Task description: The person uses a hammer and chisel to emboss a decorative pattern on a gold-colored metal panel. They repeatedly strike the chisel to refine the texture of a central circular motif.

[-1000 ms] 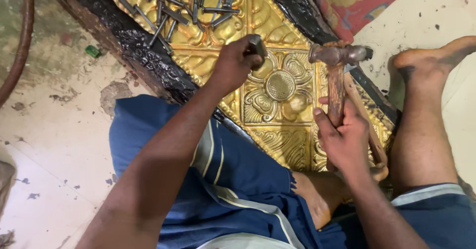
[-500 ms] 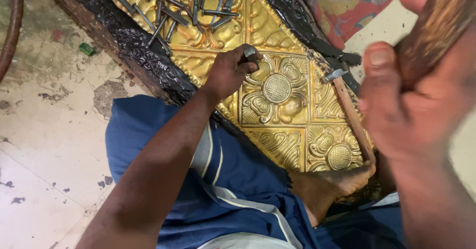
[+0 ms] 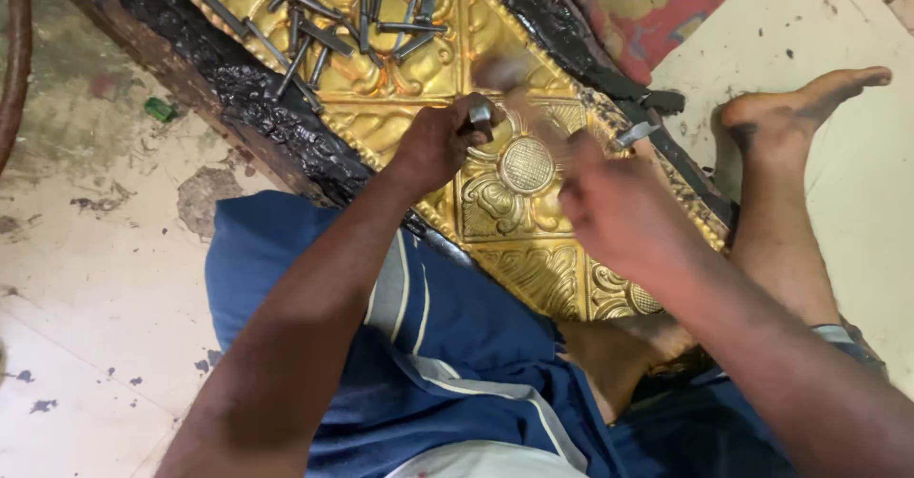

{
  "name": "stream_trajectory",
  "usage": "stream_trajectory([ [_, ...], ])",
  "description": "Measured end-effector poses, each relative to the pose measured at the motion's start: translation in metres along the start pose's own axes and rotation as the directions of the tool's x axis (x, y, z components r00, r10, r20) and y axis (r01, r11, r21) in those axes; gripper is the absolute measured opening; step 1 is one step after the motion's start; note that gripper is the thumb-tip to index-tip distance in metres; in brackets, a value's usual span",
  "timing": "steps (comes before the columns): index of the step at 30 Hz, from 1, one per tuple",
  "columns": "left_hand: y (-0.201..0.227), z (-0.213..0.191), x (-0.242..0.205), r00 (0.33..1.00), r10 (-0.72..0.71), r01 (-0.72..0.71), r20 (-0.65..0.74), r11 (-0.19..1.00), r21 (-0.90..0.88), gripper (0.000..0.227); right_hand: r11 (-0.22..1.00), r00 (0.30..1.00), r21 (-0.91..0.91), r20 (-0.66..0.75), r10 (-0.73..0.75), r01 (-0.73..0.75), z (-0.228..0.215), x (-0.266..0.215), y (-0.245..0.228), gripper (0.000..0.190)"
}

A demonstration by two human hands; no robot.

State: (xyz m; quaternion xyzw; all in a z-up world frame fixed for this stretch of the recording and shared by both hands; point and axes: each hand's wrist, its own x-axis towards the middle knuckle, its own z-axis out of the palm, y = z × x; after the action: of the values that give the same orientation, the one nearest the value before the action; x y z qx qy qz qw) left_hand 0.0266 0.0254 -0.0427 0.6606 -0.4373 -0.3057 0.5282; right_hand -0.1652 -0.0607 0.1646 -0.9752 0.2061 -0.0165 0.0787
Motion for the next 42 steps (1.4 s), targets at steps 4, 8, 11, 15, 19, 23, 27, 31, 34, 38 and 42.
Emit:
stream_trajectory([
  [4, -0.011, -0.001, 0.0, 0.992, 0.125, -0.122, 0.017, 0.984, -0.128, 0.025, 0.996, 0.997, 0.08, 0.068, 0.044, -0.05, -0.019, 0.0, -0.018, 0.026],
  [8, -0.017, -0.005, 0.001, 0.994, 0.097, -0.087, 0.041, 0.975, -0.206, 0.027, 0.949, 0.904, 0.203, -0.404, -0.142, 0.24, -0.031, -0.011, -0.035, 0.021],
  [11, -0.014, -0.005, 0.002, 0.993, 0.028, -0.009, 0.112, 0.987, -0.159, 0.023, 0.986, 0.99, 0.164, 0.14, -0.003, -0.02, -0.021, -0.004, -0.033, 0.03],
  [15, -0.019, -0.002, 0.012, 0.992, 0.066, -0.054, 0.109, 0.993, -0.109, 0.033, 0.987, 0.994, 0.132, 0.083, 0.076, -0.087, -0.017, -0.002, -0.033, 0.027],
  [19, -0.026, 0.004, 0.002, 0.996, 0.003, 0.016, 0.09, 0.977, -0.213, 0.042, 0.977, 0.967, 0.205, -0.255, -0.004, 0.058, -0.012, -0.023, -0.041, 0.043],
  [23, -0.013, -0.005, -0.003, 0.987, 0.155, -0.16, 0.051, 0.981, 0.112, 0.02, 0.967, 0.925, 0.026, 0.299, 0.236, -0.255, 0.003, -0.022, -0.036, 0.031],
  [27, -0.01, -0.01, -0.016, 0.97, 0.242, -0.244, 0.027, 0.967, 0.072, 0.033, 0.974, 0.959, 0.225, -0.272, 0.074, -0.011, 0.022, -0.039, -0.031, 0.032],
  [31, 0.001, -0.007, -0.004, 0.978, 0.187, -0.199, 0.094, 0.969, 0.144, 0.045, 0.972, 0.957, 0.231, -0.289, 0.033, 0.036, 0.023, -0.049, -0.019, 0.036],
  [34, -0.004, -0.003, -0.003, 0.98, 0.185, -0.195, 0.078, 0.97, 0.143, 0.047, 0.977, 0.983, 0.125, 0.087, 0.161, -0.171, 0.025, -0.051, -0.009, 0.031],
  [38, -0.023, 0.006, -0.009, 0.962, 0.231, -0.261, 0.144, 0.936, 0.238, 0.05, 0.981, 0.933, 0.188, -0.342, 0.11, -0.046, 0.037, -0.059, 0.006, 0.016],
  [42, -0.014, -0.004, 0.001, 0.897, 0.416, -0.438, 0.148, 0.881, 0.18, 0.056, 0.956, 0.977, 0.202, 0.037, 0.21, -0.213, 0.056, -0.056, 0.022, 0.019],
])
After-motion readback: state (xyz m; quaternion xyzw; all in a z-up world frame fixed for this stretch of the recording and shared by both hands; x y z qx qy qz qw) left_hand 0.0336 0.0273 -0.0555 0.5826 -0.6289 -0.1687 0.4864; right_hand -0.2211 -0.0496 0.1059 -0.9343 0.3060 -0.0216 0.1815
